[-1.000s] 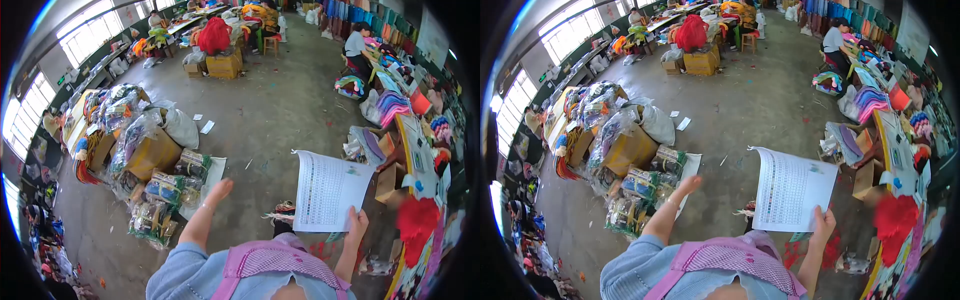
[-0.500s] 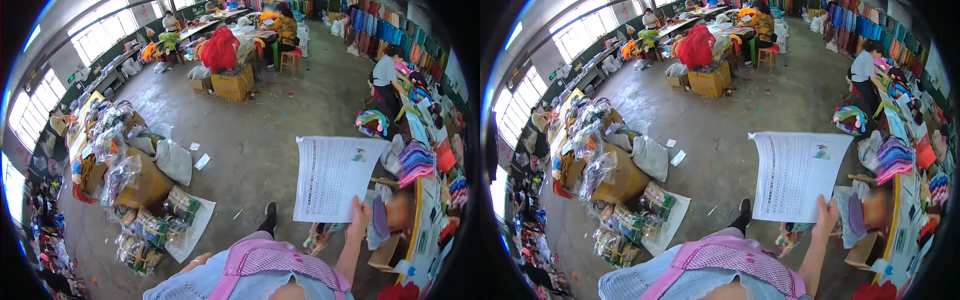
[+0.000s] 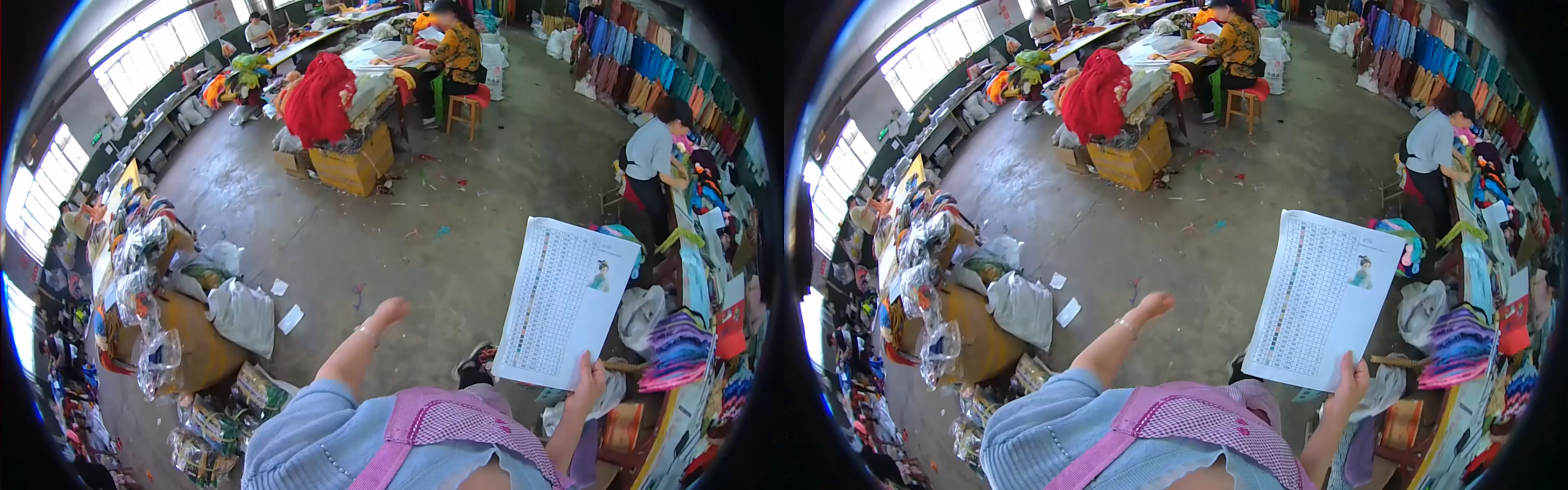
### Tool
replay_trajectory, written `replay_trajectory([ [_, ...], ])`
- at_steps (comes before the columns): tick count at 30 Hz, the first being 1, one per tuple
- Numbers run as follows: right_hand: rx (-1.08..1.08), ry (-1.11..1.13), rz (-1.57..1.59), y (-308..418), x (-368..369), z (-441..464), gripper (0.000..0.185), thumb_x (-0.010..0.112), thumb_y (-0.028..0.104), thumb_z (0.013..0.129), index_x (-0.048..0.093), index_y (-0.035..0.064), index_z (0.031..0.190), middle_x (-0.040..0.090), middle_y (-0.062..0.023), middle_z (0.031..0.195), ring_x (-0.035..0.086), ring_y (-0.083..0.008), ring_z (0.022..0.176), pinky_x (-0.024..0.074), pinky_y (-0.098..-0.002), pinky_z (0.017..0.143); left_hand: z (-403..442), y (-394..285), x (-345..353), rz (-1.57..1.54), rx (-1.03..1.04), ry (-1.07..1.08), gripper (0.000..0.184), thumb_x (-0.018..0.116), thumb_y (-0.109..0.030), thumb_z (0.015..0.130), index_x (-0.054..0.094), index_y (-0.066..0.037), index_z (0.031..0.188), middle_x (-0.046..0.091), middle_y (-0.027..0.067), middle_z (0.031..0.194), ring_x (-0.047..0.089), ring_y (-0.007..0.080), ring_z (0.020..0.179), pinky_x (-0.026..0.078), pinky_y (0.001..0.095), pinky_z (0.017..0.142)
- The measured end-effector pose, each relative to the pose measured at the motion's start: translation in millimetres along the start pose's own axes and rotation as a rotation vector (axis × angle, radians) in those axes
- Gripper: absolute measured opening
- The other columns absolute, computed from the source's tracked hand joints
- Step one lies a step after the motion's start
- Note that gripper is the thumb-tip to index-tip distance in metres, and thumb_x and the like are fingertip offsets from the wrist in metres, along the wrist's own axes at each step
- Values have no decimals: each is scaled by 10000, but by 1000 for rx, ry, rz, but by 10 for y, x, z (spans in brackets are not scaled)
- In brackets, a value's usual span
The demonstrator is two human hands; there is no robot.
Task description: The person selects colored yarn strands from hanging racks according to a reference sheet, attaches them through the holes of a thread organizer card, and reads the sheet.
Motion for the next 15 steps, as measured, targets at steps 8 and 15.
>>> replay_trajectory([
  [8,14,38,-5,29,699,2199,165,588,149,877,596,-15,883,576,5,788,492,-61,697,398,-224,628,1645,-1076,-160,-89,25,72,183,554,-248,822,616,-141,956,628,104,816,591,264,720,470,367,656],
  [15,-39,148,-13,150,1701,3975,126,587,132,873,583,8,851,557,21,784,468,-43,695,377,-212,615,687,45,150,-417,-99,180,207,582,-275,805,628,-74,829,620,78,776,582,209,738,452,372,653],
])
Point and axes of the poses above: each hand's wrist, its own z-axis towards the middle knuckle, its own x-axis out of the palm, y = z × x, the point moved 8 cm from there along z, towards the middle knuckle
